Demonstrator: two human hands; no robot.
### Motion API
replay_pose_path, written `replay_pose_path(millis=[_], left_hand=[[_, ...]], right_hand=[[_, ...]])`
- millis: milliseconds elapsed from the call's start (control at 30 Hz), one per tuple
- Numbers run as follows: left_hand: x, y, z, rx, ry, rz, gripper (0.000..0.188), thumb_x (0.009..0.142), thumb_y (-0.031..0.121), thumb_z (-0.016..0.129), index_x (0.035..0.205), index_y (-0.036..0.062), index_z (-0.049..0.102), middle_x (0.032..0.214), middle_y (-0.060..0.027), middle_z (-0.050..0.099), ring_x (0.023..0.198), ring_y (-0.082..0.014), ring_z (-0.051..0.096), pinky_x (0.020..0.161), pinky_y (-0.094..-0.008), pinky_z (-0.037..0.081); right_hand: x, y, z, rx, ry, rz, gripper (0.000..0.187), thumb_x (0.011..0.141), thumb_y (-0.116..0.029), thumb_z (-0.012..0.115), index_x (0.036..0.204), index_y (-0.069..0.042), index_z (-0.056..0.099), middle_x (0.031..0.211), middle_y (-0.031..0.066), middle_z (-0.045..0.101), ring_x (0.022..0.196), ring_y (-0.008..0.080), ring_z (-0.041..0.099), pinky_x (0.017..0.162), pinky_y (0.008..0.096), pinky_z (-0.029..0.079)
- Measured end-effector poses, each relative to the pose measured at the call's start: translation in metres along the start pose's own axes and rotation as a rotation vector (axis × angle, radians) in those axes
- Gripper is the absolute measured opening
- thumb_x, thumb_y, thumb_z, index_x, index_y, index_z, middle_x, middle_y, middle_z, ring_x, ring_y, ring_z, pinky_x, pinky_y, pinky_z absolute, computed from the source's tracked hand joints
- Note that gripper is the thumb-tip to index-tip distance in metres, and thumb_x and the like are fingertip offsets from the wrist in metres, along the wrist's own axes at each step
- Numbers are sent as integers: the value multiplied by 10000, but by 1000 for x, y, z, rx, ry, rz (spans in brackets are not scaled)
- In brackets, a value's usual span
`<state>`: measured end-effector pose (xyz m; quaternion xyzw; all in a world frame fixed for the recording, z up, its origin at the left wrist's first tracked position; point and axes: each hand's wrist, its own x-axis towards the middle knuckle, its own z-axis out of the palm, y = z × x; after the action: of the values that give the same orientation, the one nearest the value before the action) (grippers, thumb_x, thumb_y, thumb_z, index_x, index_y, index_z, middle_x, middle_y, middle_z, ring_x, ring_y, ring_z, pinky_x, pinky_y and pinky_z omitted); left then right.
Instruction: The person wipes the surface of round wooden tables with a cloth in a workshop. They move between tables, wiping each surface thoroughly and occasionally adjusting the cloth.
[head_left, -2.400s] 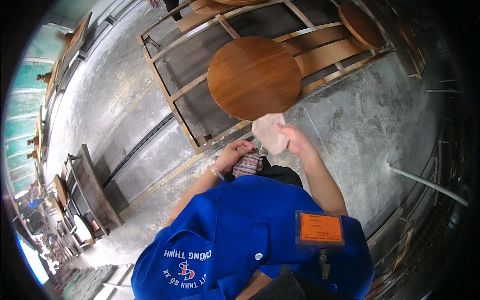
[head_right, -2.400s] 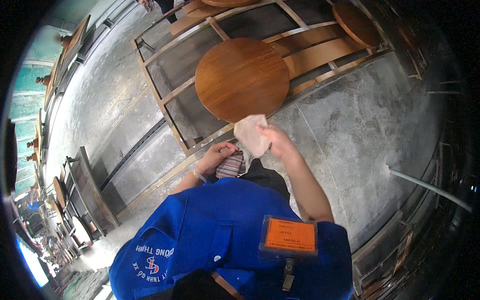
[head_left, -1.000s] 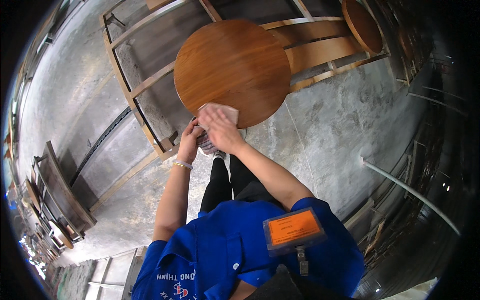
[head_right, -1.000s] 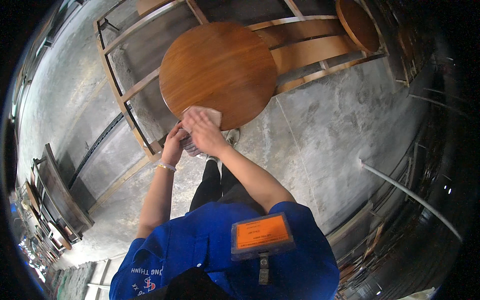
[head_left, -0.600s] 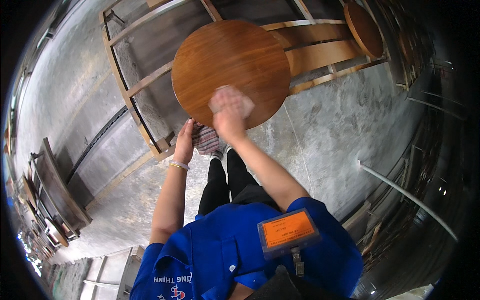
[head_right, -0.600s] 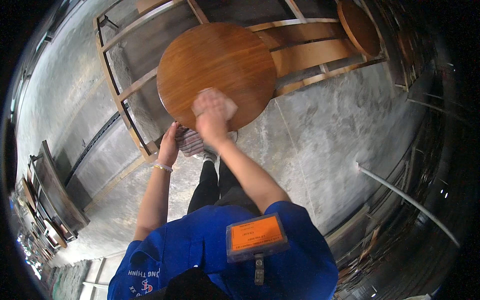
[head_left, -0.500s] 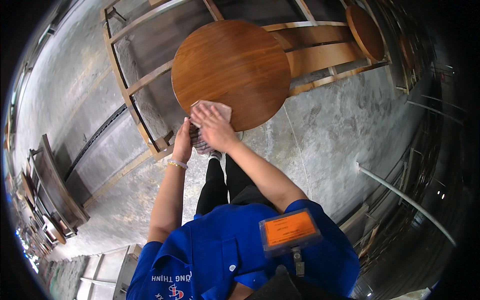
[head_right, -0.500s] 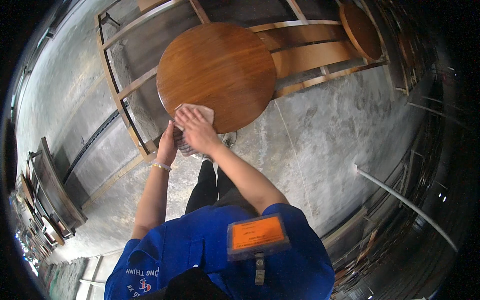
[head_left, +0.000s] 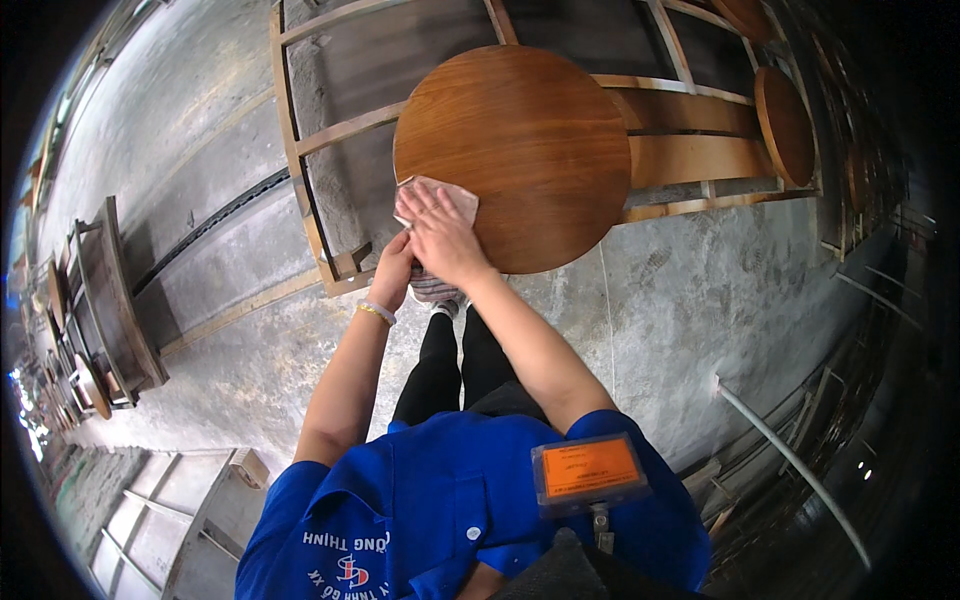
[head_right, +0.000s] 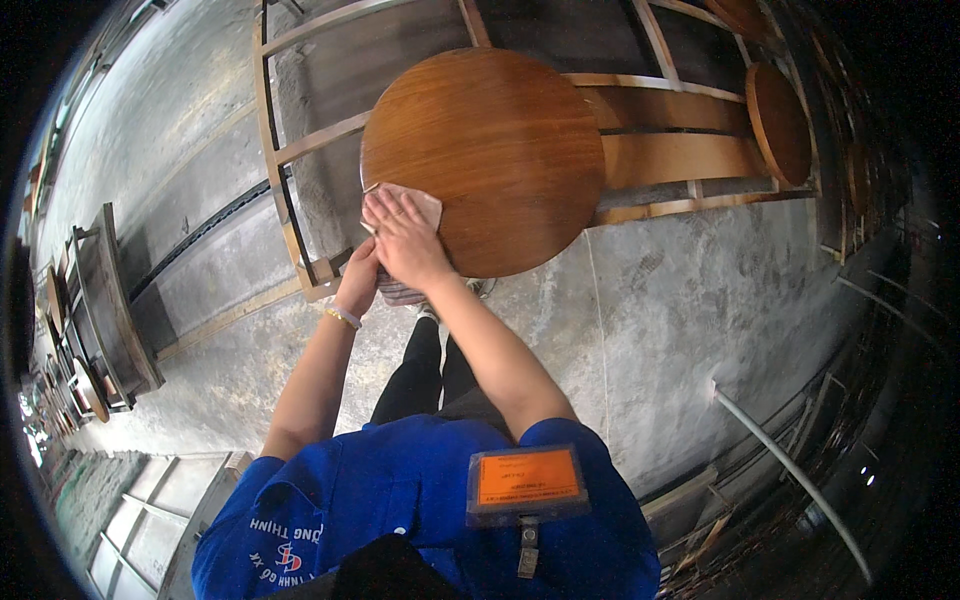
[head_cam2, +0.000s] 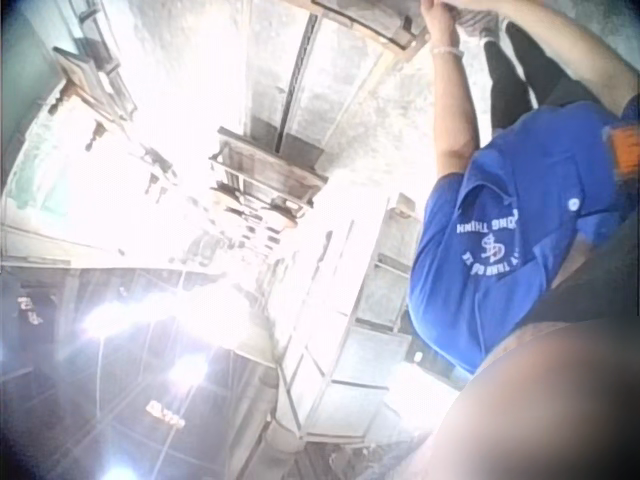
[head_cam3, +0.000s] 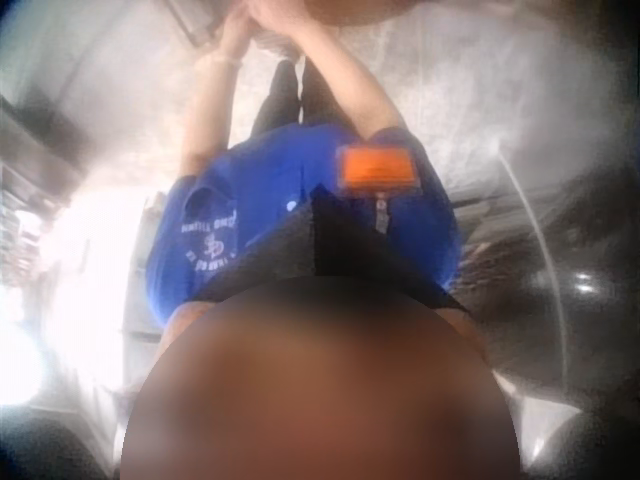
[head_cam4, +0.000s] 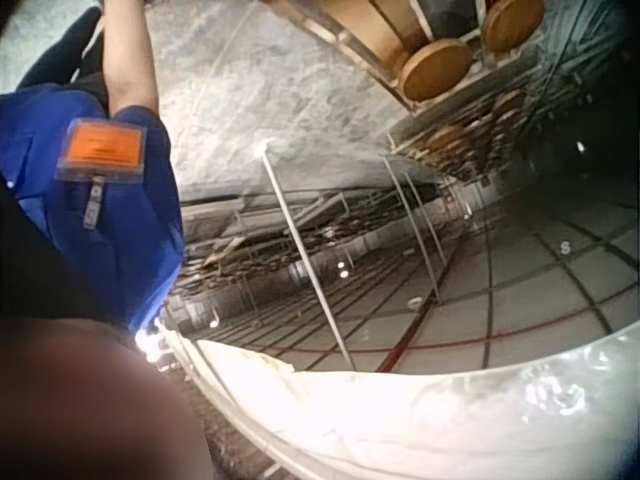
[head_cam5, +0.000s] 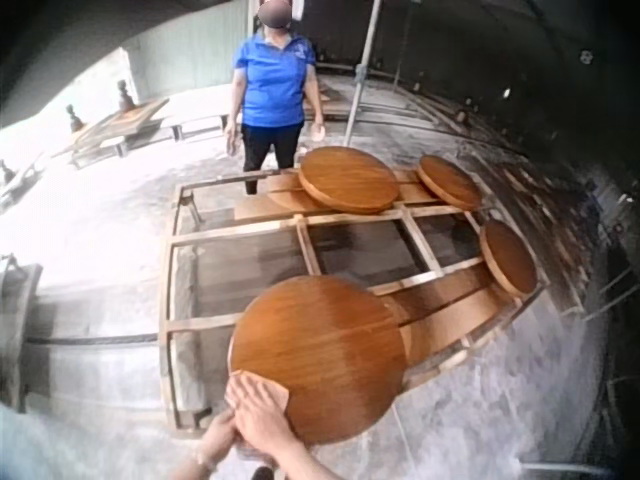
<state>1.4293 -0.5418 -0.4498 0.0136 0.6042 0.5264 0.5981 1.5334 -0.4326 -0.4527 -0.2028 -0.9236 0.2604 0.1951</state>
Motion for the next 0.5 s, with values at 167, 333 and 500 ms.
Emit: replay_pose_path(millis=[167,333,500], left_hand=[[-3,3,-3,41,-52,25,349,1135,235,495,1373,15,624,1256,-27,690,1183,-130,615,1055,-296,455],[-6,6,0,60,14,73,412,1130,307,507,1399,14,615,1302,-31,683,1199,-153,620,1067,-298,452],[-1,6,4,50,17,5,480,1134,366,495,1437,1,567,1330,-46,675,1208,-154,620,1074,-315,455]], right_hand=[[-36,137,-108,-328,246,512,421,955,-167,567,1346,-21,621,1481,207,551,1392,349,487,1213,516,304],[2,114,-78,-395,360,731,611,941,-185,561,1507,27,475,1652,260,338,1563,455,225,1287,561,159],[37,16,-7,-13,-114,-9,582,911,-188,598,1469,-28,563,1580,173,490,1523,349,374,1280,524,211]])
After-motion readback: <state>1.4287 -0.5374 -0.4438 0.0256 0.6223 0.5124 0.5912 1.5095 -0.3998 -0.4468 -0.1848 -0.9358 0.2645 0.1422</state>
